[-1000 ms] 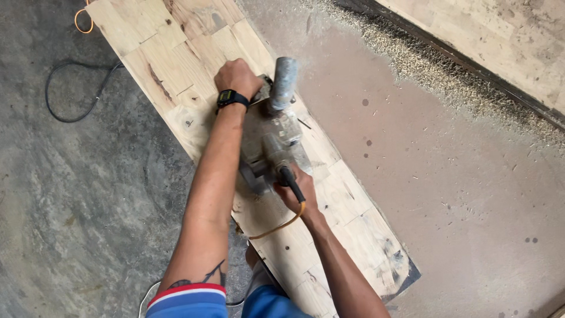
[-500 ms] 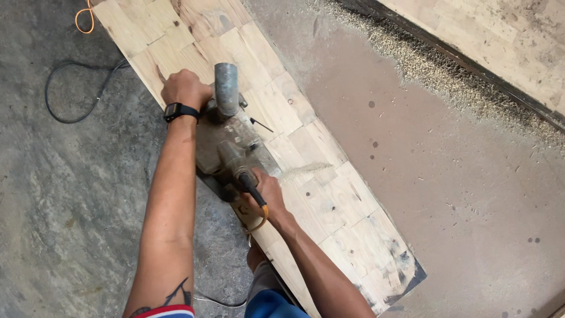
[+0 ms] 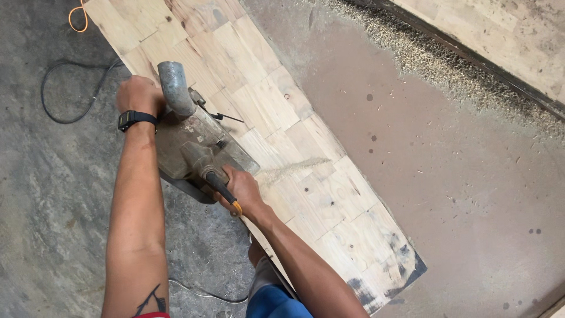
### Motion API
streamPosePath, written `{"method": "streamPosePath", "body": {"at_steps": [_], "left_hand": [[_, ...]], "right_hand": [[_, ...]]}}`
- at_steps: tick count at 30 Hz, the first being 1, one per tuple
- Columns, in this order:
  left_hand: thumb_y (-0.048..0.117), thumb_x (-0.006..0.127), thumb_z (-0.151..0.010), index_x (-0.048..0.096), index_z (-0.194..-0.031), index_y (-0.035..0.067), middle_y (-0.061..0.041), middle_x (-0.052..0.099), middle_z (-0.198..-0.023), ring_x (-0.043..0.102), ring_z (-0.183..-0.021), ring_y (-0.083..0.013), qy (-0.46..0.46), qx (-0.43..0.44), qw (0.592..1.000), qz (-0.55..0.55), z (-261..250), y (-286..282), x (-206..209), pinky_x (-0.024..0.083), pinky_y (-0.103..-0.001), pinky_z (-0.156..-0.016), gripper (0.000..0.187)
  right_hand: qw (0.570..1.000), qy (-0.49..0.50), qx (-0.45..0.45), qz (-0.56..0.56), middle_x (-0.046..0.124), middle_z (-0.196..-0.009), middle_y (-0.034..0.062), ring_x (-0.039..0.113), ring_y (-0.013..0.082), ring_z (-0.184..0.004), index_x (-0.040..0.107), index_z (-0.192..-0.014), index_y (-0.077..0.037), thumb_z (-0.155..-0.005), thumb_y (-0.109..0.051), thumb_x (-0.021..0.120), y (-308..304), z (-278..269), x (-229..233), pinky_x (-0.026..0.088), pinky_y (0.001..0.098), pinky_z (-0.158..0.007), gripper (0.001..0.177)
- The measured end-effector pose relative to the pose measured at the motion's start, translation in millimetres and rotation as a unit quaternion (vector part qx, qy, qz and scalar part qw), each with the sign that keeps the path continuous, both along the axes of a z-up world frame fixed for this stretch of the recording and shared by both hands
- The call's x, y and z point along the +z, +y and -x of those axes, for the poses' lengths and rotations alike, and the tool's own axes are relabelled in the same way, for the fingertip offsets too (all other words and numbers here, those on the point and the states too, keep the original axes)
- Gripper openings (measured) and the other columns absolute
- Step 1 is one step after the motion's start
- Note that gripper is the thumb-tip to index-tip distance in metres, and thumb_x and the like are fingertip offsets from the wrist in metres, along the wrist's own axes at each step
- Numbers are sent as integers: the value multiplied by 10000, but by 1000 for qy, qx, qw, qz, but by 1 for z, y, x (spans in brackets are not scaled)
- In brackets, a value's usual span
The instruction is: The person sands the surface and edges of several wooden planks, first using a large belt sander and then switching to a handheld power planer to smooth a darker board.
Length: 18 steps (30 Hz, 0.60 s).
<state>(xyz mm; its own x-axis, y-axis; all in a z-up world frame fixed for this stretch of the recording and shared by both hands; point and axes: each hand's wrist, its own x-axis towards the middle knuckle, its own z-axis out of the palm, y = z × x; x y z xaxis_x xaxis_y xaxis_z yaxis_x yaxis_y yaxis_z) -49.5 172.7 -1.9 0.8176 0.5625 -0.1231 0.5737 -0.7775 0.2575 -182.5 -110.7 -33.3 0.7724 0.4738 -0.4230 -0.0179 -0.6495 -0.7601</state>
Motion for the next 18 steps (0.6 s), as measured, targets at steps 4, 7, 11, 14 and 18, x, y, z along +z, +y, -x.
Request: {"method": "streamPosePath", "body": {"at_steps": [4, 7, 11, 14, 18], "left_hand": [[214, 678, -806, 796, -787, 118, -235, 725, -688, 731, -741, -509, -33, -3, 999, 21, 18, -23, 7, 584, -455, -713, 153], [185, 584, -830, 794, -838, 75, -282, 728, -750, 735, -841, -500, 6, 5, 1000, 22, 26, -44, 7, 603, -557, -705, 237], [214, 645, -757, 791, -938, 9, -246, 761, -890, 733, -972, -462, 44, 13, 998, 51, 54, -84, -7, 599, -587, -828, 310], [256, 666, -723, 791, -1014, 50, -211, 776, -973, 732, -1028, -438, 54, 57, 993, 86, 81, -127, -6, 599, -552, -852, 378], [208, 608, -771, 771, -1049, 57, -206, 743, -1112, 698, -1066, -465, 112, 51, 982, 141, 122, -195, 27, 579, -499, -887, 356]], "right_hand": [[1000, -4, 11, -1, 693, -848, 158, 703, 465, -941, 549, -973, -178, -654, -361, 724, -17, 19, -12, 568, 598, -817, 407], [1000, -7, 23, -20, 698, -898, 203, 682, 506, -959, 555, -1020, -148, -674, -344, 707, -43, 33, -4, 547, 645, -821, 426], [997, -26, 31, -65, 691, -976, 249, 652, 542, -993, 569, -1127, -128, -713, -322, 703, -91, 64, -6, 521, 674, -864, 476], [995, -40, 22, -88, 693, -945, 261, 653, 550, -956, 604, -1114, -107, -666, -335, 707, -130, 88, 19, 519, 673, -824, 513], [996, -8, -36, -80, 770, -934, 83, 732, 250, -884, 713, -981, -132, -638, -260, 674, -188, 132, 38, 522, 398, -710, 367]]}}
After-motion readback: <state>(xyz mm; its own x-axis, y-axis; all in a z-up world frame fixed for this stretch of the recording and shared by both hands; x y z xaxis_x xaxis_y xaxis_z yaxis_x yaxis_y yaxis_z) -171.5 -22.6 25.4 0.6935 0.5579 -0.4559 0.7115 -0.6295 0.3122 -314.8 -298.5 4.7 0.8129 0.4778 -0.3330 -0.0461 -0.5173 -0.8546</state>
